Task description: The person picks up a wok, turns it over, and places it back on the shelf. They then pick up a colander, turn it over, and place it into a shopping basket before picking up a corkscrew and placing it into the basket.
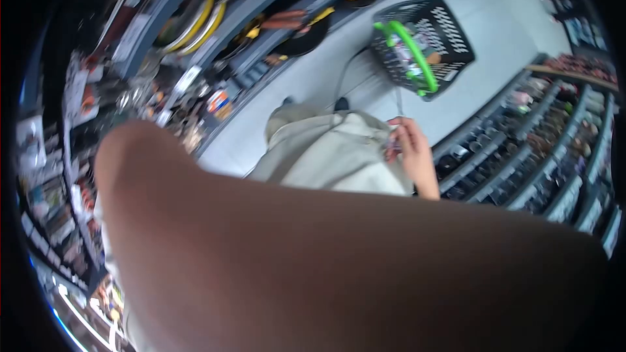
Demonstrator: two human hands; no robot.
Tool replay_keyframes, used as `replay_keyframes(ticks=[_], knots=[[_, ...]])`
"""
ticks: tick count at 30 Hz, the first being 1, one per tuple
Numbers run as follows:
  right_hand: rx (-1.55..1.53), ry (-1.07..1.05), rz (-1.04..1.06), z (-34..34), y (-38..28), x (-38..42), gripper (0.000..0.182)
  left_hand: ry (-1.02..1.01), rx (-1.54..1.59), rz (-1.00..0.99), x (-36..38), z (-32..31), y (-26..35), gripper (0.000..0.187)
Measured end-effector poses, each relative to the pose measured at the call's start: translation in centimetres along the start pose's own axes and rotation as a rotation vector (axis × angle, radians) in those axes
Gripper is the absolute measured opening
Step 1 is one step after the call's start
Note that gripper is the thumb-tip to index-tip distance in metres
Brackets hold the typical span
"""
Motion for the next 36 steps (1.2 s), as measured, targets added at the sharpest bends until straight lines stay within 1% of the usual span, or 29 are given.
replay_keyframes(ticks=[4, 6, 9, 11, 16, 18, 20, 23, 24, 27, 29, 30, 34, 36], knots=[[-0.058, -0.001, -0.003, 1.2, 0.2, 0.4, 0.020, -0.011, -0.010, -0.010, 0.2, -0.1, 0.3, 0.015], [-0.060, 0.014, -0.015, 0.7, 0.5, 0.3, 0.021, 0.001, -0.021, -0.011, 0.5, -0.3, 0.7, 0.015], [-0.104, -0.014, -0.008, 0.3, 0.9, 0.1, 0.021, 0.030, -0.020, -0.009, 0.7, -0.4, 0.7, 0.015], [-0.077, -0.042, 0.018, -0.3, 1.0, 0.0, 0.022, 0.040, -0.008, -0.007, 0.5, -0.6, 0.7, 0.015], [0.018, -0.004, 0.023, -0.2, -0.8, 0.3, 0.020, 0.000, -0.010, -0.019, 0.9, -0.7, 0.2, 0.015], [-0.038, 0.017, 0.042, -0.8, -0.6, 0.0, 0.020, -0.030, -0.010, -0.035, 0.9, -1.0, 0.4, 0.015], [-0.098, 0.019, 0.025, -0.5, 0.4, 0.4, 0.020, -0.021, -0.001, -0.034, 1.1, -1.1, 0.6, 0.014], [-0.066, -0.011, 0.039, -0.7, 0.3, 0.4, 0.020, 0.010, -0.004, -0.048, 0.6, -1.1, 0.9, 0.014], [-0.077, -0.007, 0.013, -1.0, 0.1, 0.5, 0.020, 0.022, -0.002, -0.031, 0.6, -1.4, 1.1, 0.014], [-0.079, -0.057, 0.078, -1.1, 0.2, 0.2, 0.021, 0.043, -0.001, -0.030, 0.4, -2.0, 1.4, 0.014], [-0.124, -0.048, 0.063, -1.1, 0.0, 0.4, 0.021, 0.060, -0.012, -0.024, 0.2, -2.3, 1.6, 0.014], [-0.141, -0.068, 0.089, -1.1, -0.2, 0.5, 0.021, 0.072, -0.009, -0.027, 0.1, -2.4, 1.7, 0.014], [-0.040, -0.027, 0.110, -1.0, 0.6, 0.4, 0.021, 0.106, -0.007, -0.028, 0.0, -3.2, 1.8, 0.014], [-0.115, 0.001, 0.025, -1.8, 0.0, 0.9, 0.021, 0.138, 0.019, -0.035, -0.3, -3.8, 1.4, 0.014]])
Point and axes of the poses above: each hand's wrist, its own x-axis away from the middle knuckle, its own z-axis out of the back of the hand, y = z × x, the point moved 5 cm from there along -x, towards the middle knuckle, and after that the axes turned 13 degrees about -x, right-handed, at the moved point
